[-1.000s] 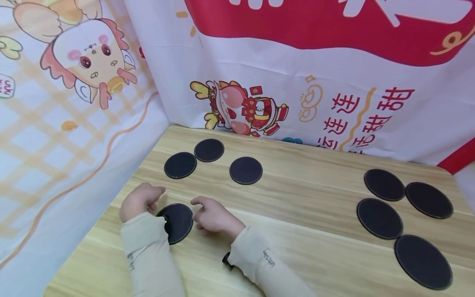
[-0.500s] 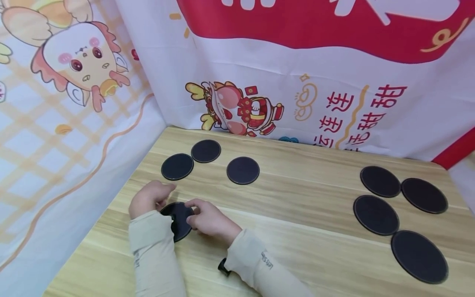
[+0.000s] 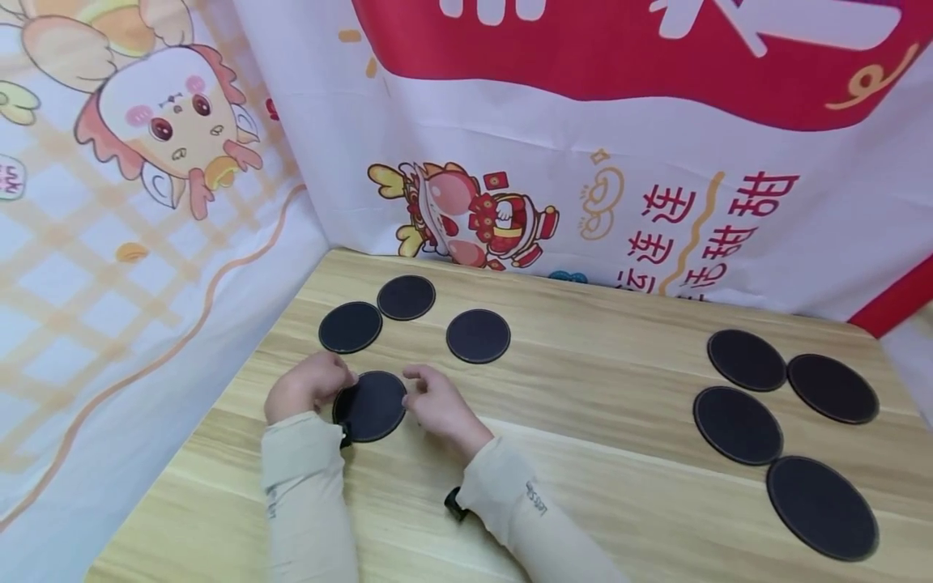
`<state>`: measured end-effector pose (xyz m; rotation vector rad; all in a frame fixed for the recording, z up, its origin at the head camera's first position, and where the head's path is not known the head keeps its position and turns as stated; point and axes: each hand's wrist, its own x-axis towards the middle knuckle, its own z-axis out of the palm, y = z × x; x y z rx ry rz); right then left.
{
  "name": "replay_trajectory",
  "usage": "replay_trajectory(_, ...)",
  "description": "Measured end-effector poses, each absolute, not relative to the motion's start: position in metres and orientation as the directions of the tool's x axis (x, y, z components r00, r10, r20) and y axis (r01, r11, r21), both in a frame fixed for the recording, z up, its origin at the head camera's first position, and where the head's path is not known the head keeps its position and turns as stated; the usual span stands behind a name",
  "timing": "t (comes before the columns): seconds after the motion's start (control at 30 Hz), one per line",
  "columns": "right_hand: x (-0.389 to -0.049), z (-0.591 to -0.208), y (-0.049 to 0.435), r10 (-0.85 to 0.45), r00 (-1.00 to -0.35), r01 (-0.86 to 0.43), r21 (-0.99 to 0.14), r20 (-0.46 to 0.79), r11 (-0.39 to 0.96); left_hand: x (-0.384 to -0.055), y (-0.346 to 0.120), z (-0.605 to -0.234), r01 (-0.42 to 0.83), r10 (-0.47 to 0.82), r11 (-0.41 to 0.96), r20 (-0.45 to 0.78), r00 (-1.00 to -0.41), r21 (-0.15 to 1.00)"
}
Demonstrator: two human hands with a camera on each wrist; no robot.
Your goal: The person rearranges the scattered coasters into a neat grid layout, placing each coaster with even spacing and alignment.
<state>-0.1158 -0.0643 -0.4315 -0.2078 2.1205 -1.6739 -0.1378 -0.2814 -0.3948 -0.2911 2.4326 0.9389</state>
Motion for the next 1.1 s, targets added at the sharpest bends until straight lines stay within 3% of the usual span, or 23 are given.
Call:
replay_trajectory(0.13, -0.115, -0.434, -0.066, -0.391, -0.864, 0.234, -0.941, -0.316, 0.243, -0.135, -0.290, -0.398, -0.290, 0.054, 0.765, -0.506, -0.861, 0.575)
replay_trajectory(0.23, -0.111, -0.437, -0.068, -0.441, -0.814, 0.278, -0.920, -0.378, 0.277, -0.128, -0.299, -0.405, -0.110, 0.155, 0.832, -0.419, -0.895, 0.543)
replay_trajectory(0.37, -0.106, -0.439, -0.069, -0.492, -0.772, 0.195, -0.887, -0.402, 0.419, -0.107, -0.306, -0.415, 0.068, 0.249, 0.865, -0.307, -0.918, 0.498)
replay_trajectory(0.53, -0.105, -0.440, -0.071, -0.492, -0.776, 0.091, -0.842, -0.395, 0.531, -0.081, -0.303, -0.422, 0.158, 0.315, 0.843, -0.233, -0.920, 0.514)
replay_trajectory(0.7, -0.107, -0.442, -0.070, -0.501, -0.782, 0.073, -0.852, -0.372, 0.519, -0.070, -0.295, -0.427, 0.120, 0.303, 0.804, -0.227, -0.926, 0.582)
replay_trajectory(0.87, -0.109, -0.444, -0.069, -0.431, -0.842, 0.122, -0.894, -0.323, 0.432, -0.068, -0.289, -0.432, 0.037, 0.238, 0.723, -0.199, -0.951, 0.690)
replay_trajectory(1.0, -0.109, -0.444, -0.073, -0.380, -0.893, 0.126, -0.944, -0.242, 0.303, -0.068, -0.287, -0.431, -0.041, 0.212, 0.578, -0.199, -0.957, 0.815)
replay_trajectory(1.1, -0.107, -0.442, -0.077, -0.382, -0.896, 0.139, -0.961, -0.225, 0.240, -0.068, -0.286, -0.429, -0.050, 0.230, 0.458, -0.173, -0.958, 0.888)
